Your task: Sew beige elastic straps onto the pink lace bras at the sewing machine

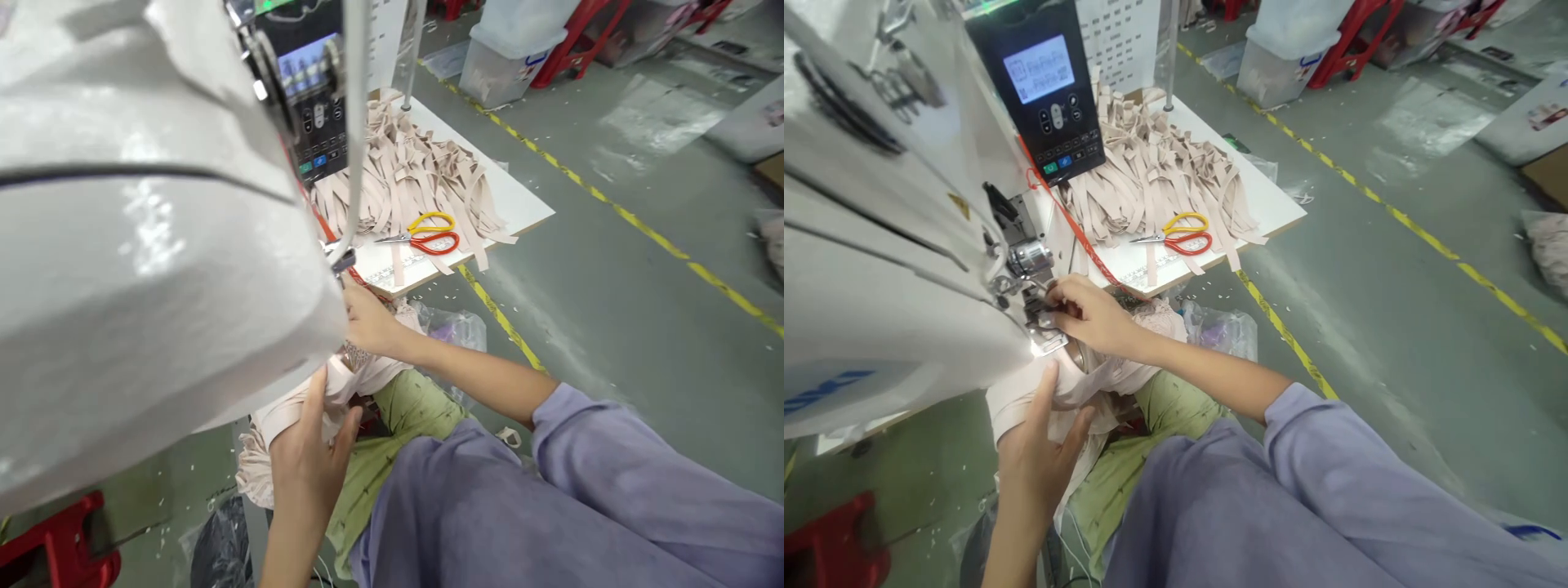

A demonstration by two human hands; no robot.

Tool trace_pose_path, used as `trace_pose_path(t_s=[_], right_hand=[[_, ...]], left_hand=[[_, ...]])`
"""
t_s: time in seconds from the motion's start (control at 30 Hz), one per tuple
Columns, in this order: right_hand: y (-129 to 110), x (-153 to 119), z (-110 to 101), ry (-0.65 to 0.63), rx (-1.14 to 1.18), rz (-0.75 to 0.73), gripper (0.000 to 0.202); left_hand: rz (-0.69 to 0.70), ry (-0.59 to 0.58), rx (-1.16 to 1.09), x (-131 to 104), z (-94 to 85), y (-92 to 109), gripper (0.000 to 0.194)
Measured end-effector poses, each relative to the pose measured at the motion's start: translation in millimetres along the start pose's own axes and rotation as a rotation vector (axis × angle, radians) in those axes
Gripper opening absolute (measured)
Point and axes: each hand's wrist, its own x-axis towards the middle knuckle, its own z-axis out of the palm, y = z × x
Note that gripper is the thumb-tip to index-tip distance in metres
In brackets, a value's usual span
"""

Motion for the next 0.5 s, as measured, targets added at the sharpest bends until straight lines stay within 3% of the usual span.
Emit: trace_pose_path(t_s=[0.23,0.5], right_hand=[[2.9,-13.6,-6.4,0.145,0.076,0.033,0.01],[5.3,-30.4,-13.4,0.129,0.08,0.112,0.011]], left_hand=[[0.059,0.103,0.024,-7.5,5.0,-1.6,0.062],[0.092,0.143,0.026,-7.1,1.4,3.4,0.063]])
